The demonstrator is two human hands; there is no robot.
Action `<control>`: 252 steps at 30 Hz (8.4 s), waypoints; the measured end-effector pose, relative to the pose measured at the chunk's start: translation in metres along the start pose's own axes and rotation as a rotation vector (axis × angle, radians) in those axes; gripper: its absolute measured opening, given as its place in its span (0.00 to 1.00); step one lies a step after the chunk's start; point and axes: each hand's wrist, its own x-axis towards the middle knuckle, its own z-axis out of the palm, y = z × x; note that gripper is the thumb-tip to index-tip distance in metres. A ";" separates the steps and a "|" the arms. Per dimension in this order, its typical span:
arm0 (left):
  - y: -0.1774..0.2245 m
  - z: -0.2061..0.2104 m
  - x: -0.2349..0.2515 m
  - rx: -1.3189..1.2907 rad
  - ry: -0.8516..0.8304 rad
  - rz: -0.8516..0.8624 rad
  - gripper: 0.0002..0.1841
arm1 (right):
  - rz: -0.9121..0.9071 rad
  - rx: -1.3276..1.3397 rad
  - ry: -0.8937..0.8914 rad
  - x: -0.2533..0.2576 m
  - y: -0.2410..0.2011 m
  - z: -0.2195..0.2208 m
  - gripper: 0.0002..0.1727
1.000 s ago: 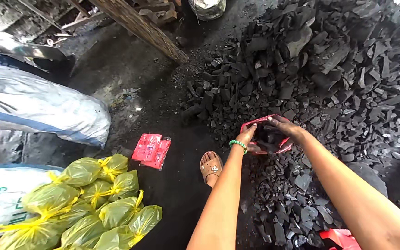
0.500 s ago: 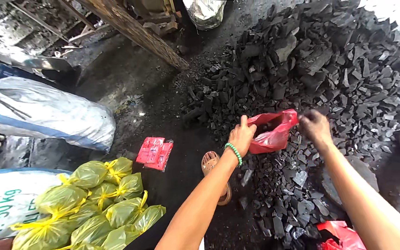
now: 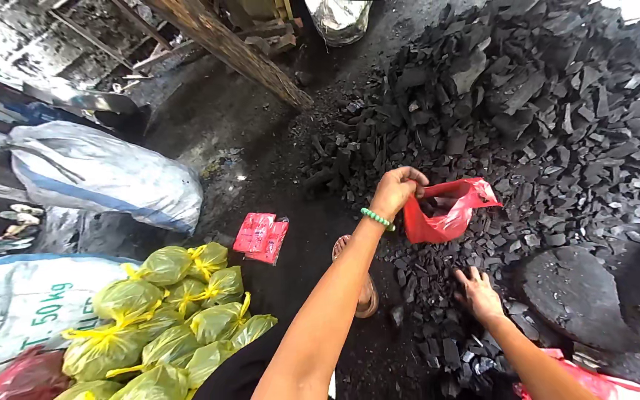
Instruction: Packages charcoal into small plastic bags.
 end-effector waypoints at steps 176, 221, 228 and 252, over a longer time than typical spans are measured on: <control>0.032 0.020 -0.122 1.273 -0.473 -0.290 0.16 | -0.559 -0.487 -0.040 -0.156 -0.053 -0.152 0.16; 0.037 0.032 -0.191 0.038 -0.615 0.248 0.22 | -0.474 -0.031 0.742 -0.234 -0.134 -0.244 0.12; 0.036 0.054 -0.196 -0.345 -0.638 0.181 0.22 | -0.453 -0.028 0.752 -0.222 -0.116 -0.256 0.10; 0.046 0.035 -0.184 0.635 -0.269 0.731 0.13 | -0.664 1.314 0.037 -0.177 -0.031 -0.172 0.23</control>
